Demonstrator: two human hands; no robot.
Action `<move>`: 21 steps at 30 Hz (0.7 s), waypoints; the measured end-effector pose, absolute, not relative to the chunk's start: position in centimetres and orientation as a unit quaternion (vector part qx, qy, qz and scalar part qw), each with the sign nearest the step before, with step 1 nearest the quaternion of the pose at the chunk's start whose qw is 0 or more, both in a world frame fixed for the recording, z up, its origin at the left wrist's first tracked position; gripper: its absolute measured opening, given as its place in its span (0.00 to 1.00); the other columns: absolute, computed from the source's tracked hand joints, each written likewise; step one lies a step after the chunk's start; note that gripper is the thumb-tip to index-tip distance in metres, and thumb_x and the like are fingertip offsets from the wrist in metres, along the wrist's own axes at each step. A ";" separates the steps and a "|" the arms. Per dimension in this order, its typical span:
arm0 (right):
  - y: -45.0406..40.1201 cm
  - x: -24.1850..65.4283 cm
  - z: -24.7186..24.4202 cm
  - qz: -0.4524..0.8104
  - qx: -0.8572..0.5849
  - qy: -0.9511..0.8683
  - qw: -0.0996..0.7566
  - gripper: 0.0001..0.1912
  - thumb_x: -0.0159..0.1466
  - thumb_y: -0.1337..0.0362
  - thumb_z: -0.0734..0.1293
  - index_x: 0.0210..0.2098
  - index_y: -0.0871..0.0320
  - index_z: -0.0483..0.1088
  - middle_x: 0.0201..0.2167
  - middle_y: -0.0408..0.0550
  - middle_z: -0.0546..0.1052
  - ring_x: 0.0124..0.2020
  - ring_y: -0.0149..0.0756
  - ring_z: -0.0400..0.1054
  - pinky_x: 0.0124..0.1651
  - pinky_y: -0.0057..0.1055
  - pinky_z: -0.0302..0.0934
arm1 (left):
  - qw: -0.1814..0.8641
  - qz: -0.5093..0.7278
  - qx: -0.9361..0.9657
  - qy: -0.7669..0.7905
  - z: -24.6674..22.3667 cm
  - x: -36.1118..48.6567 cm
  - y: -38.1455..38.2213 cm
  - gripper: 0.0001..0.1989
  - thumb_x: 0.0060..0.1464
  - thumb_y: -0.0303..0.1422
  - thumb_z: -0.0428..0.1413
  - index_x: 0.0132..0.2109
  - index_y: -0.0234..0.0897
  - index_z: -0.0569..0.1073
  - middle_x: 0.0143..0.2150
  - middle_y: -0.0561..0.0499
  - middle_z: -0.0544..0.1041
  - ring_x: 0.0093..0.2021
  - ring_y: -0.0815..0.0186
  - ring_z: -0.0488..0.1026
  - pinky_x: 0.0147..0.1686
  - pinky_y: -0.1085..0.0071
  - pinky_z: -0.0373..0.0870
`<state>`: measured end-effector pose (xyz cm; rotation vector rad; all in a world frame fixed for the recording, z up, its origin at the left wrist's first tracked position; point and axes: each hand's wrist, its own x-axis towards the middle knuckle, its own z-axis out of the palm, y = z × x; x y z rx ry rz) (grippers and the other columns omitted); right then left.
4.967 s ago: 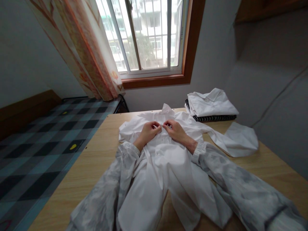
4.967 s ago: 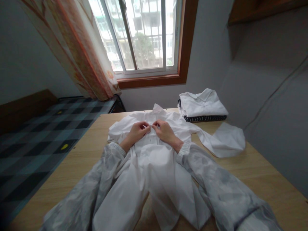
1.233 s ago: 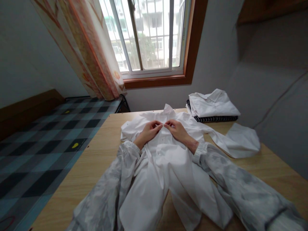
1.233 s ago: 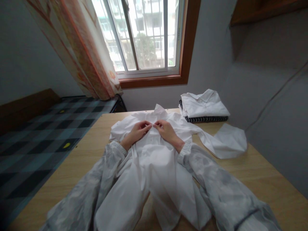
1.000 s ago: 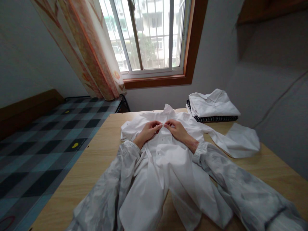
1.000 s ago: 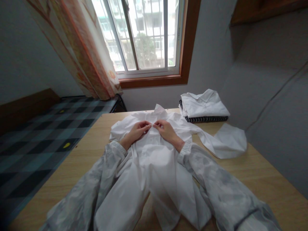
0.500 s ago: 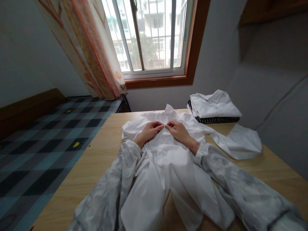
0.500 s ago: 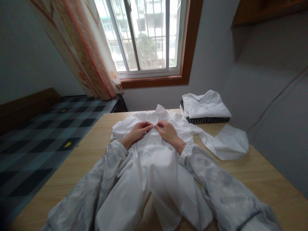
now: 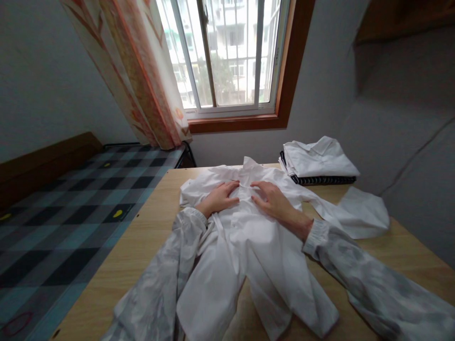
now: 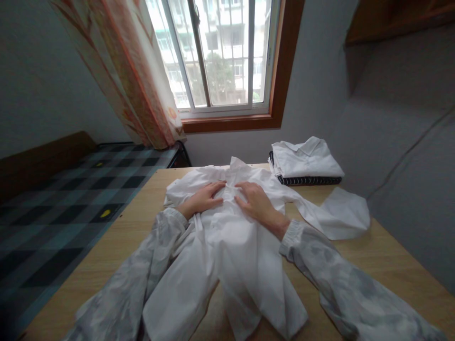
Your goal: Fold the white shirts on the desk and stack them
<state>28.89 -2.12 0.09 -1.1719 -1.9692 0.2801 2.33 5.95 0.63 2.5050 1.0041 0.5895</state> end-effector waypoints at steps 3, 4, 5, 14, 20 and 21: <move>-5.1 29.5 0.0 0.116 -0.433 -0.818 0.361 0.23 0.71 0.60 0.73 0.64 0.52 0.77 0.67 0.57 0.79 0.69 0.55 0.72 0.74 0.52 0.61 | 0.170 0.184 0.896 0.367 0.5 1.7 6.6 0.33 0.61 0.37 0.62 0.72 0.37 0.74 0.76 0.38 0.72 0.77 0.47 0.68 0.79 0.50 0.56; -5.8 29.6 -0.1 0.118 -0.429 -0.825 0.348 0.23 0.71 0.59 0.73 0.65 0.51 0.77 0.69 0.57 0.77 0.70 0.55 0.71 0.74 0.54 0.61 | 0.171 0.179 0.897 0.365 0.5 1.6 7.0 0.33 0.63 0.37 0.60 0.73 0.38 0.73 0.77 0.39 0.71 0.77 0.49 0.67 0.80 0.51 0.55; -6.4 29.6 -0.2 0.121 -0.430 -0.830 0.335 0.24 0.72 0.58 0.73 0.66 0.50 0.77 0.71 0.56 0.76 0.71 0.56 0.70 0.75 0.55 0.60 | 0.175 0.174 0.899 0.362 0.5 1.6 7.4 0.32 0.64 0.37 0.59 0.73 0.39 0.73 0.78 0.40 0.71 0.78 0.50 0.66 0.80 0.52 0.54; -2.7 30.4 -1.6 0.127 -0.469 -0.833 0.265 0.27 0.72 0.62 0.71 0.70 0.52 0.76 0.75 0.56 0.71 0.78 0.57 0.63 0.79 0.58 0.57 | 0.136 0.138 0.895 0.402 4.8 1.1 10.3 0.25 0.50 0.35 0.71 0.56 0.42 0.84 0.64 0.40 0.83 0.62 0.47 0.80 0.64 0.59 0.72; 0.2 31.7 -2.5 0.138 -0.449 -0.838 0.276 0.31 0.69 0.67 0.67 0.71 0.51 0.75 0.76 0.53 0.71 0.78 0.51 0.63 0.80 0.54 0.56 | 0.160 0.116 0.883 0.425 4.8 0.3 4.9 0.19 0.48 0.45 0.73 0.47 0.46 0.86 0.38 0.48 0.85 0.36 0.56 0.81 0.39 0.68 0.73; 0.7 31.8 -2.4 0.142 -0.449 -0.836 0.281 0.32 0.68 0.67 0.67 0.71 0.52 0.76 0.76 0.53 0.71 0.78 0.50 0.63 0.80 0.54 0.56 | 0.148 0.103 0.886 0.427 4.2 0.4 3.7 0.17 0.51 0.45 0.72 0.47 0.46 0.86 0.39 0.48 0.85 0.36 0.56 0.80 0.39 0.67 0.73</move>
